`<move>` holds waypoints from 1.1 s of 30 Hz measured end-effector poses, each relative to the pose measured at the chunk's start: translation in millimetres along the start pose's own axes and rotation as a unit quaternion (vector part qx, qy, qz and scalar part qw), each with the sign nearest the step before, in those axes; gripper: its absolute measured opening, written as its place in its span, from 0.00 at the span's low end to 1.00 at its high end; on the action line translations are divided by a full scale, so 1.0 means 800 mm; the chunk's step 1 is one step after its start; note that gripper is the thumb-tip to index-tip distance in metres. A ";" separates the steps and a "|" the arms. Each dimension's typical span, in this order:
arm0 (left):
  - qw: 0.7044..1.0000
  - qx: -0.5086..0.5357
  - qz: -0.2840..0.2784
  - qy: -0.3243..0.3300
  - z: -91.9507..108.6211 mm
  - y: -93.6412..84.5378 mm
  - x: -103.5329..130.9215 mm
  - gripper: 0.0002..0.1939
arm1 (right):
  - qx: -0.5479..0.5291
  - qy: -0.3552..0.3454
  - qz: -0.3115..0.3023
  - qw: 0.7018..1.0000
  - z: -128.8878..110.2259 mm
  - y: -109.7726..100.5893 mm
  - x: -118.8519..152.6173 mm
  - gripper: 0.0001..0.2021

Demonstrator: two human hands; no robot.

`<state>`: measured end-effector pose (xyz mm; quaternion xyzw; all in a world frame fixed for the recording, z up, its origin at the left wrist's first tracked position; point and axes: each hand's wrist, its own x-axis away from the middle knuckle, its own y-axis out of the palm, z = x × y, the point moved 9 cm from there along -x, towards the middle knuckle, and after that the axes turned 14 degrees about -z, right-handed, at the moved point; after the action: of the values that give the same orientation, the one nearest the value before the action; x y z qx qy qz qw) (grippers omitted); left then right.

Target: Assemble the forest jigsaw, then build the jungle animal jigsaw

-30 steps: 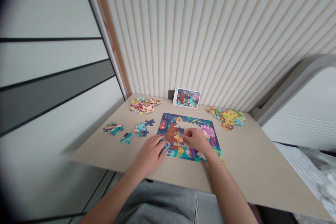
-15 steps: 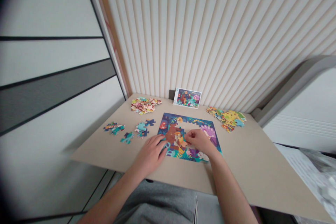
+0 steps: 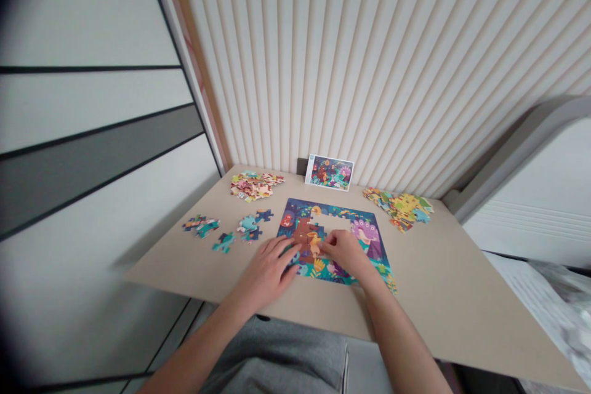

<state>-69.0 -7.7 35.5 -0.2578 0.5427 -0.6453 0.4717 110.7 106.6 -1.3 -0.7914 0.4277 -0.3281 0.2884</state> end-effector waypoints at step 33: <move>0.999 -0.019 -0.013 0.043 0.020 -0.003 -0.005 0.18 | 0.071 -0.067 0.078 0.992 -0.022 -0.035 0.013 0.14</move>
<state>-54.8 -11.6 42.6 -0.2453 0.5715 -0.6515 0.4345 114.9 107.8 33.0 -0.7531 0.4433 -0.2805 0.3970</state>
